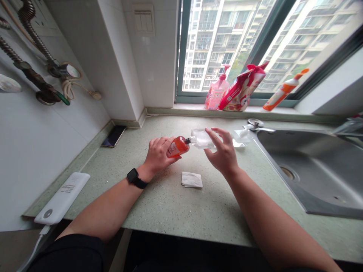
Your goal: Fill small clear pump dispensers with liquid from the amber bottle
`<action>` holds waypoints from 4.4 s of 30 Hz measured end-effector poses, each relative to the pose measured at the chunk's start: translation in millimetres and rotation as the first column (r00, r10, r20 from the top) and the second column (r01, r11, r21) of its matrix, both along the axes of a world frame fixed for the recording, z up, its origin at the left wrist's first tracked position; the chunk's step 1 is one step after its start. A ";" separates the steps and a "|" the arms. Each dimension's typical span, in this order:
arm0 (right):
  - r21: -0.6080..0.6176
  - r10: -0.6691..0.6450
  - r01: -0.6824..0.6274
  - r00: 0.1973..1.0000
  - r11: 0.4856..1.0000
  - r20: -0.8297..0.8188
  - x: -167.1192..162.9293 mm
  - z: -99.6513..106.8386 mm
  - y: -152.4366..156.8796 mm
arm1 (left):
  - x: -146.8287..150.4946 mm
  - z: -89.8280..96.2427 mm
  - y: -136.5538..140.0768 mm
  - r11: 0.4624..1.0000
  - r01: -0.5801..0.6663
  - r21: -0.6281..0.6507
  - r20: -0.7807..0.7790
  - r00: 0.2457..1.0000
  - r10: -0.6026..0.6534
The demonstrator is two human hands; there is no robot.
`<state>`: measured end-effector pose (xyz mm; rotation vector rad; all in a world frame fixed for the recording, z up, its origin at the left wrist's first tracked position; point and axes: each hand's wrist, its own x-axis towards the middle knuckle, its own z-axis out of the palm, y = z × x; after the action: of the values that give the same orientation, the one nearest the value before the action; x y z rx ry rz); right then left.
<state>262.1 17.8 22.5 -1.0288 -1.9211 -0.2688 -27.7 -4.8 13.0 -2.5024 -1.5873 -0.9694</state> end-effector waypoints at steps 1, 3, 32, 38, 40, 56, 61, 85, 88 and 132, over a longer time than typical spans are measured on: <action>0.007 0.003 -0.003 1.000 1.000 0.002 0.0 0.0 0.1 | 0.0 0.0 0.1 1.000 0.000 -0.002 -0.001 1.000 0.000; 0.020 0.007 -0.007 1.000 1.000 0.008 0.1 0.0 0.3 | -0.1 -0.1 0.3 1.000 0.003 0.001 -0.001 1.000 -0.003; 0.020 0.074 -0.073 0.997 0.997 -0.026 0.3 1.3 1.2 | -2.8 -3.2 3.7 1.000 0.006 0.016 -0.003 1.000 -0.006; 0.029 0.070 -0.069 0.998 0.997 -0.011 -0.1 4.4 -1.0 | -3.1 -3.5 3.6 1.000 0.009 0.013 0.000 1.000 -0.009; 0.026 0.064 -0.064 0.998 0.998 -0.007 -0.2 5.1 -1.6 | -3.2 -3.8 3.5 1.000 0.012 0.013 0.003 1.000 -0.012; 0.039 0.073 -0.073 0.997 0.997 0.011 0.3 7.1 -2.0 | -2.6 -2.8 2.7 1.000 0.014 0.008 0.016 1.000 -0.014; 0.004 0.062 -0.062 0.998 0.998 0.004 0.7 6.8 -2.5 | -2.9 -3.0 2.7 1.000 0.017 0.011 0.014 1.000 -0.017; 0.016 0.069 -0.069 0.998 0.997 0.014 0.8 8.8 -3.1 | -2.5 -1.1 1.4 1.000 0.017 -0.005 0.012 1.000 -0.016; 0.009 0.065 -0.065 0.998 0.998 0.014 1.0 8.5 -2.7 | -2.6 -1.6 1.7 1.000 0.019 -0.004 0.014 1.000 -0.019; -0.012 0.058 -0.058 0.998 0.998 0.007 0.0 7.5 -3.5 | -2.4 -3.1 2.6 1.000 0.014 0.014 0.004 1.000 -0.014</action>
<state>262.1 14.3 30.0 -0.9795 -1.9579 -0.2293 -30.0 -2.2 9.9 -2.5071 -1.5606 -0.9848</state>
